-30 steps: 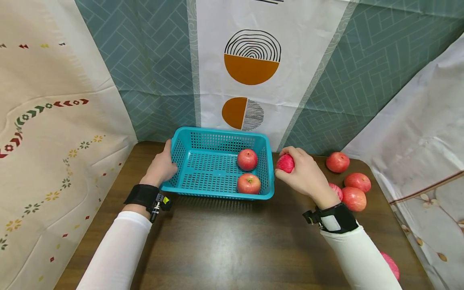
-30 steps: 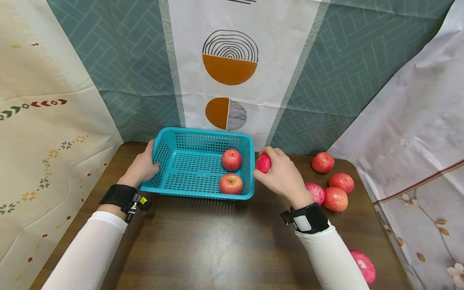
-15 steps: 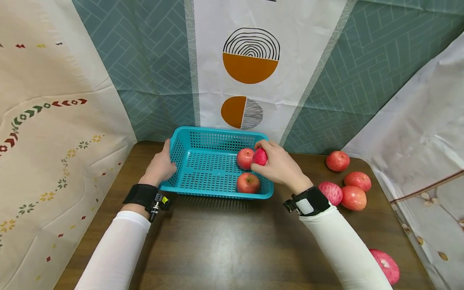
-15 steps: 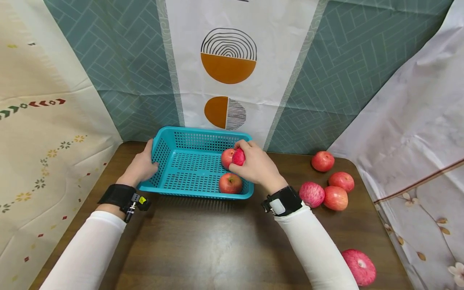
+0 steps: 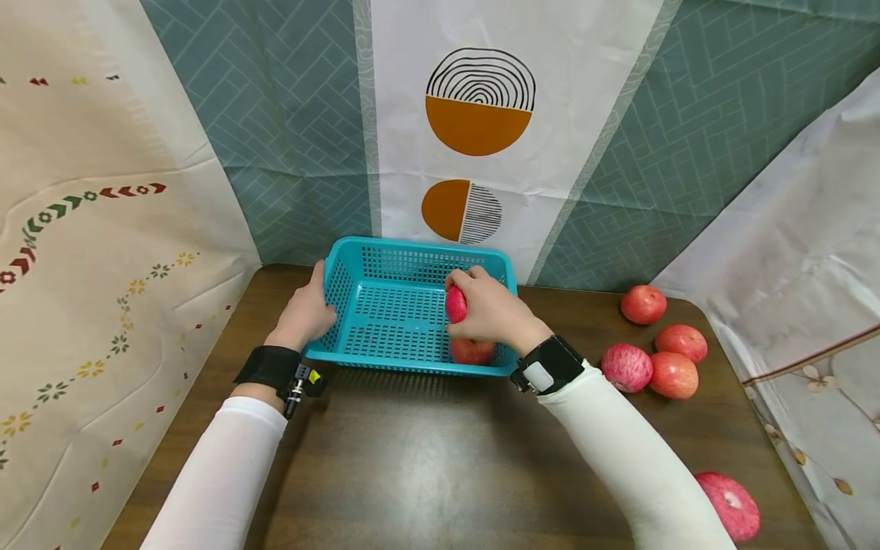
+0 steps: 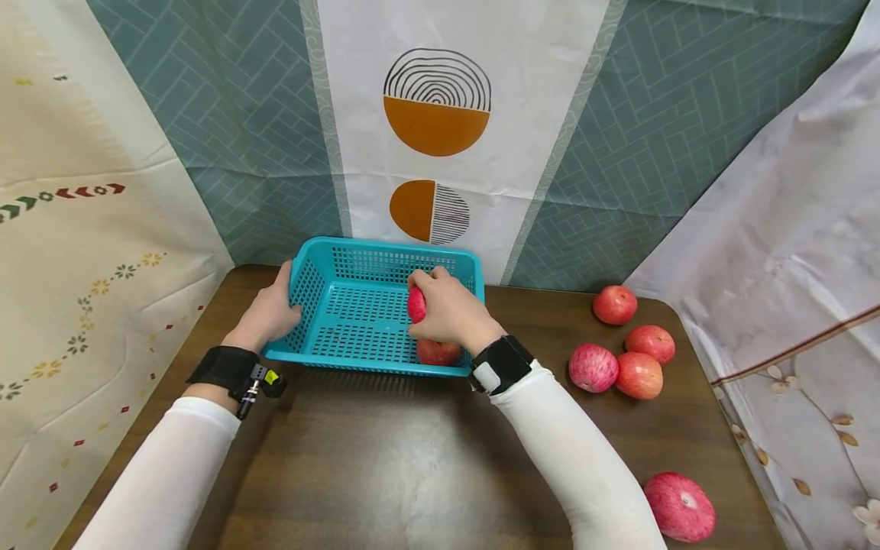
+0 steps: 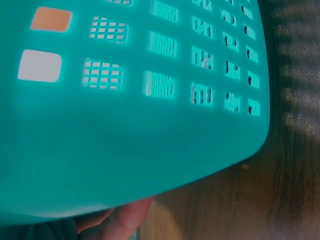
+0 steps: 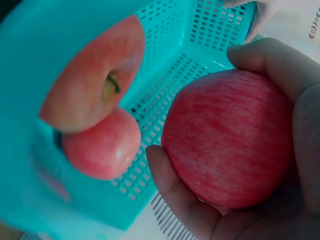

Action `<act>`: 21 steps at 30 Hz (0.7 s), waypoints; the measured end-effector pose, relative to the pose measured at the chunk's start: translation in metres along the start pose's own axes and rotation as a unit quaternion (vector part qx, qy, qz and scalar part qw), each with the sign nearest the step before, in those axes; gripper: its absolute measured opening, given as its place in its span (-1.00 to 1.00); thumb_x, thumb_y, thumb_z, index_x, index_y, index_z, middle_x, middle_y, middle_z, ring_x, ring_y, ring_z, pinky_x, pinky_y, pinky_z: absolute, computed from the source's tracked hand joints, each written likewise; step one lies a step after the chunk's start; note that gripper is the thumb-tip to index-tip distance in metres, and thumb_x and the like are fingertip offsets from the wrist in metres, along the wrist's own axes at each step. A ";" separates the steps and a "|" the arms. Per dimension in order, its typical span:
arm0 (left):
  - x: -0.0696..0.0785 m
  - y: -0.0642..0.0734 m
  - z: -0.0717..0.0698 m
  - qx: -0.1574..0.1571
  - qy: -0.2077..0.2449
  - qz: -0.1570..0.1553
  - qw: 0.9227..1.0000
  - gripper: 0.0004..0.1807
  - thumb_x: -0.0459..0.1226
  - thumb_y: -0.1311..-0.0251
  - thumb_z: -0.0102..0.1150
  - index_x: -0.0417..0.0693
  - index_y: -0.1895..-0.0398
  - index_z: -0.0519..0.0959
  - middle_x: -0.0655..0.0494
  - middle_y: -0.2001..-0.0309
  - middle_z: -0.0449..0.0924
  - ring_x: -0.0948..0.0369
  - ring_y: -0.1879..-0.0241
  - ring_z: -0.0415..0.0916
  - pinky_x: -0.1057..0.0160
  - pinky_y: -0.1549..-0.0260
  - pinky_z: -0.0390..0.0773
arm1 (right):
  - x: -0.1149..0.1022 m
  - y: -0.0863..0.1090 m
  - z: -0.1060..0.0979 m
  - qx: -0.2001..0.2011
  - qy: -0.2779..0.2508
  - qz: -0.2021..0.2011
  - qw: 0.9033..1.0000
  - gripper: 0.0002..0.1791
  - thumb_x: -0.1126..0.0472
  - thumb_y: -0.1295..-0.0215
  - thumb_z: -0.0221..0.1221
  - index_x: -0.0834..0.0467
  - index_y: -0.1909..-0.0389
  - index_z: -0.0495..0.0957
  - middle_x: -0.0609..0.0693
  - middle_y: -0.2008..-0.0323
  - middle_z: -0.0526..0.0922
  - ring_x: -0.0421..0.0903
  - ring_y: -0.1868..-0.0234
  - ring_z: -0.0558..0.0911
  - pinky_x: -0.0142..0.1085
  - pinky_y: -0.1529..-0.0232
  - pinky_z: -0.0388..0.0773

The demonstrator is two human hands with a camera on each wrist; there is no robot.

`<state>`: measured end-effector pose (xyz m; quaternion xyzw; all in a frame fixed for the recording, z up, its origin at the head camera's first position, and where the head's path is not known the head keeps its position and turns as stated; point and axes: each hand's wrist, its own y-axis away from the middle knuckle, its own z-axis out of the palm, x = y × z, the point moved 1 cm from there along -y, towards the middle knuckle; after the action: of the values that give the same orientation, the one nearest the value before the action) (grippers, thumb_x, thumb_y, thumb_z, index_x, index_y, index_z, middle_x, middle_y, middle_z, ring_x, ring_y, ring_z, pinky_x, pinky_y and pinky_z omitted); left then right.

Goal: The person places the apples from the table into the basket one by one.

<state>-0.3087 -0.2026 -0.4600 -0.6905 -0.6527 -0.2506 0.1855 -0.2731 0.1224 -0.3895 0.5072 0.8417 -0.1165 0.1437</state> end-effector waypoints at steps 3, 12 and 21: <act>0.000 0.000 0.000 0.000 0.000 -0.001 1.000 0.01 -0.39 -0.33 -0.01 0.04 -0.59 -0.48 -0.37 0.08 0.55 -0.04 0.46 0.55 0.10 0.62 0.50 | -0.006 -0.006 0.004 -0.011 0.008 -0.012 1.000 -0.32 -0.05 0.07 0.43 -0.01 -0.11 0.41 0.00 0.05 0.43 -0.13 0.12 0.46 -0.30 0.36 0.64; 0.000 0.002 -0.001 -0.005 0.004 0.003 1.000 0.01 -0.40 -0.34 -0.03 0.06 -0.58 -0.51 -0.41 0.01 0.52 -0.08 0.40 0.57 0.04 0.57 0.56 | -0.017 -0.014 0.019 -0.019 0.053 -0.021 0.998 -0.32 -0.11 0.02 0.40 -0.04 -0.14 0.40 -0.03 0.05 0.46 -0.14 0.07 0.44 -0.30 0.33 0.63; 0.002 0.004 -0.003 -0.006 0.001 0.001 1.000 0.01 -0.41 -0.32 -0.04 0.03 -0.58 -0.51 -0.40 0.09 0.55 -0.06 0.43 0.58 0.04 0.55 0.57 | -0.019 -0.020 0.030 -0.040 0.079 -0.011 0.996 -0.23 -0.14 0.06 0.43 -0.06 -0.17 0.32 0.02 0.00 0.42 -0.05 -0.02 0.38 -0.22 0.28 0.65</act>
<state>-0.3053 -0.2027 -0.4560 -0.6918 -0.6503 -0.2552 0.1828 -0.2788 0.0876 -0.4102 0.4997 0.8598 -0.0435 0.0953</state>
